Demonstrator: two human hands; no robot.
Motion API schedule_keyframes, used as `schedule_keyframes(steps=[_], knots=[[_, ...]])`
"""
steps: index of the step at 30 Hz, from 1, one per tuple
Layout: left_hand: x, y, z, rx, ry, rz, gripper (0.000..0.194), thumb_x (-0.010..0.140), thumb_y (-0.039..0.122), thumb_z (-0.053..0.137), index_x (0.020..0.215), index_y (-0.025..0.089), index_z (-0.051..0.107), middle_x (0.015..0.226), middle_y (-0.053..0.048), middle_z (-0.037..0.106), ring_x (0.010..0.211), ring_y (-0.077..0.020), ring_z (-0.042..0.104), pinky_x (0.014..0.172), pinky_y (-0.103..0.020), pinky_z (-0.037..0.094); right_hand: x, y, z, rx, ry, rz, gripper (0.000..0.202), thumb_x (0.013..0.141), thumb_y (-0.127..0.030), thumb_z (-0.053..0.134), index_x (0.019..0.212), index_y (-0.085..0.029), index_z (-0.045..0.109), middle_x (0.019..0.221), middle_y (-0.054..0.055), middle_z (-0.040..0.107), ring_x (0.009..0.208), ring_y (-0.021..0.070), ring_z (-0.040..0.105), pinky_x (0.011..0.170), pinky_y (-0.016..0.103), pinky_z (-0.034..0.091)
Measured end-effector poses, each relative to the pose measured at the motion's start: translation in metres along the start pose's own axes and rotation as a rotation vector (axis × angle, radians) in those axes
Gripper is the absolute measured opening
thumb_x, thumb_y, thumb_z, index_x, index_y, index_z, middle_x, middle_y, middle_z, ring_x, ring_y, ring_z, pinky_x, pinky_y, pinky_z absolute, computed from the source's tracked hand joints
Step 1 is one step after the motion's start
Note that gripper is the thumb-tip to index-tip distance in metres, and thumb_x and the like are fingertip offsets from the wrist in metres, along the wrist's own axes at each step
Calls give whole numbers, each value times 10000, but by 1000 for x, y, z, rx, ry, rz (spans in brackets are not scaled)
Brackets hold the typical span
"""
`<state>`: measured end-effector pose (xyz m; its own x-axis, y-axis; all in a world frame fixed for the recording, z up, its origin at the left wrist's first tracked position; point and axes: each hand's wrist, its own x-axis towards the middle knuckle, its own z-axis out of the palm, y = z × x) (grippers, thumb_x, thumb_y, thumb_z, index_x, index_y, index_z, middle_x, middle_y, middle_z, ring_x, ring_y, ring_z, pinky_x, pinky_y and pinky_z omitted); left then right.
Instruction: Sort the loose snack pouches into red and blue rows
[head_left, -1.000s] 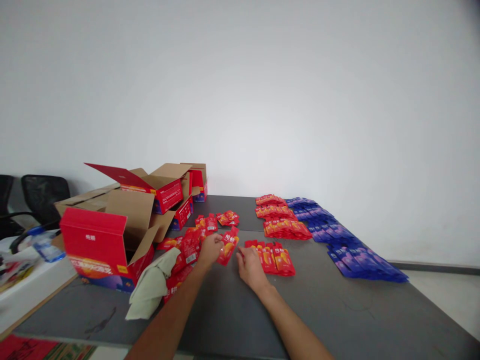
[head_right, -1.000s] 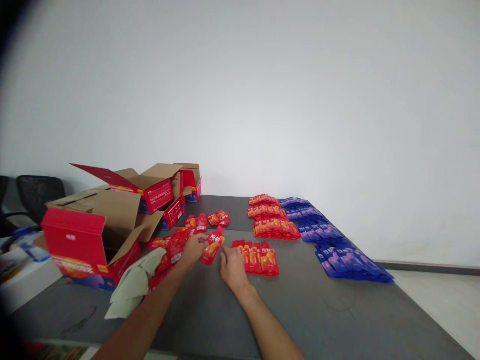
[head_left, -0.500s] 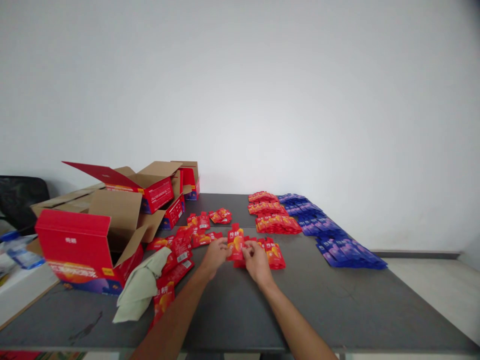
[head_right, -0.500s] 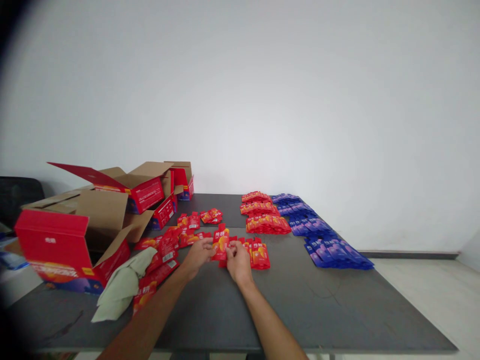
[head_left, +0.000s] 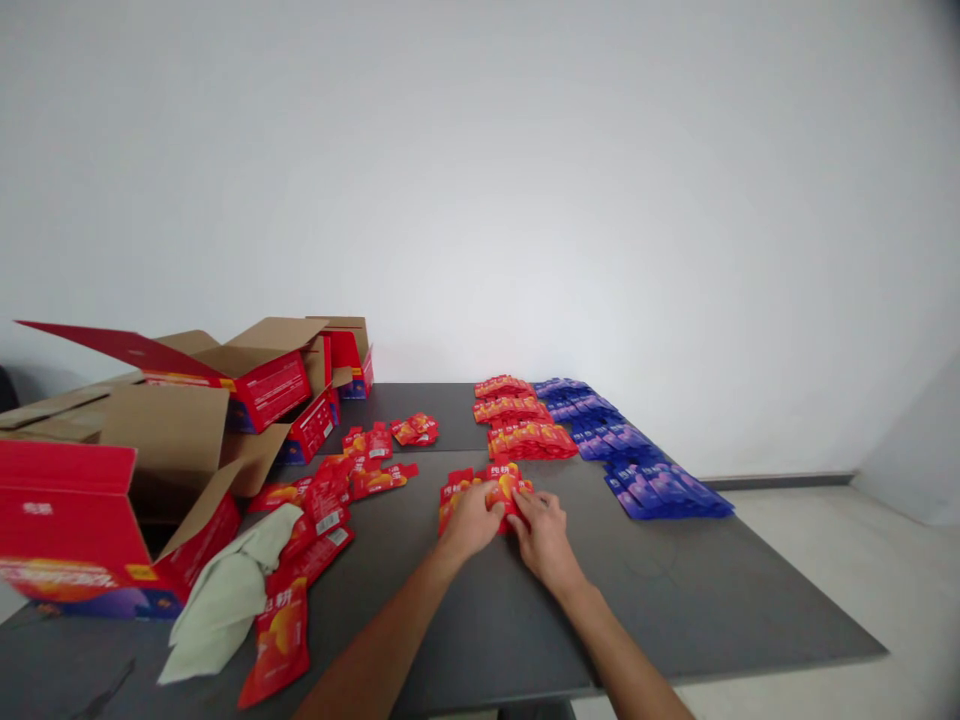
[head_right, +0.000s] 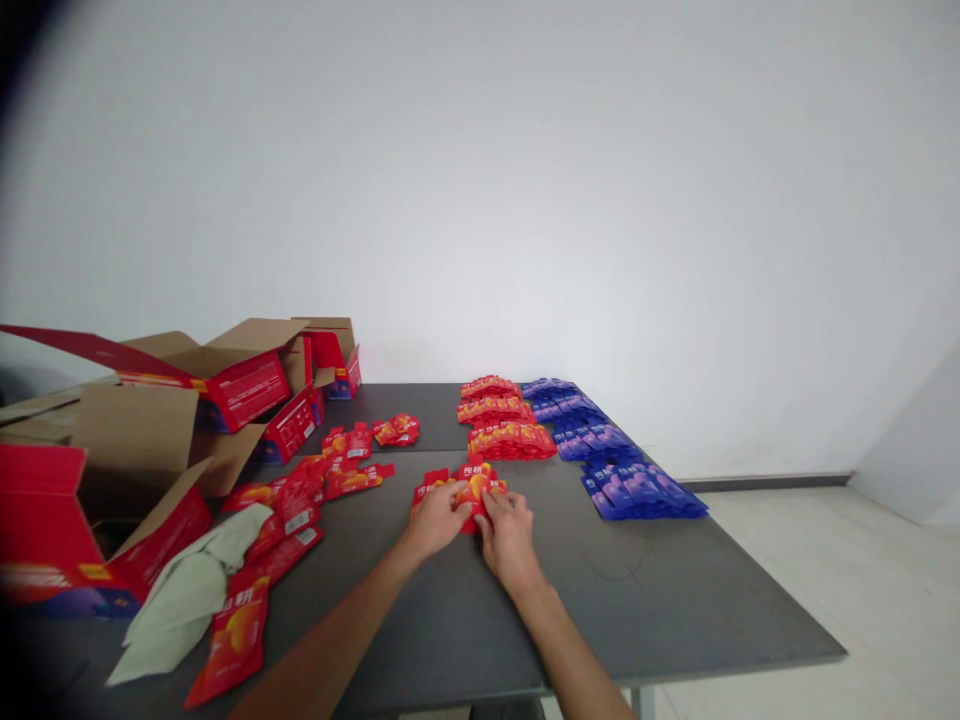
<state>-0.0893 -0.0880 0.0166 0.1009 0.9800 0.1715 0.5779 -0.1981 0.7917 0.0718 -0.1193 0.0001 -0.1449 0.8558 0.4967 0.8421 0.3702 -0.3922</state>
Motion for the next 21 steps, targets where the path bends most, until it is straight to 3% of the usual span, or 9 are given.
schedule_keyframes(steps=[3,8,17,21], knots=[[-9,4,4,271,-44,139,537,775,305,608,1296,176,575,1350,-123,573,1286,-274,476,1121,-396,303,-5,6,-1,-62,-3,-9,360,920,-260,491,1261,-239,605,1285,90,617,1123,270,476,889,389,407],[-18,7,8,518,-98,151,537,857,285,491,1383,178,480,1424,-133,494,1349,-299,386,1142,-455,238,-10,9,2,-116,11,-26,344,940,-256,461,1253,-257,604,1283,75,621,1237,282,414,937,411,355],[-24,9,21,587,-90,146,490,906,254,398,1376,142,483,1391,-184,502,1301,-352,402,1090,-532,264,-15,17,11,-140,-44,35,378,923,-234,457,1271,-268,600,1342,70,583,1326,302,349,1013,465,309],[-26,10,20,579,-80,158,450,898,260,424,1329,189,532,1398,-154,499,1307,-353,390,1086,-539,270,-15,18,11,-132,-78,64,377,908,-240,483,1260,-275,613,1416,60,515,1326,303,369,1033,469,324]])
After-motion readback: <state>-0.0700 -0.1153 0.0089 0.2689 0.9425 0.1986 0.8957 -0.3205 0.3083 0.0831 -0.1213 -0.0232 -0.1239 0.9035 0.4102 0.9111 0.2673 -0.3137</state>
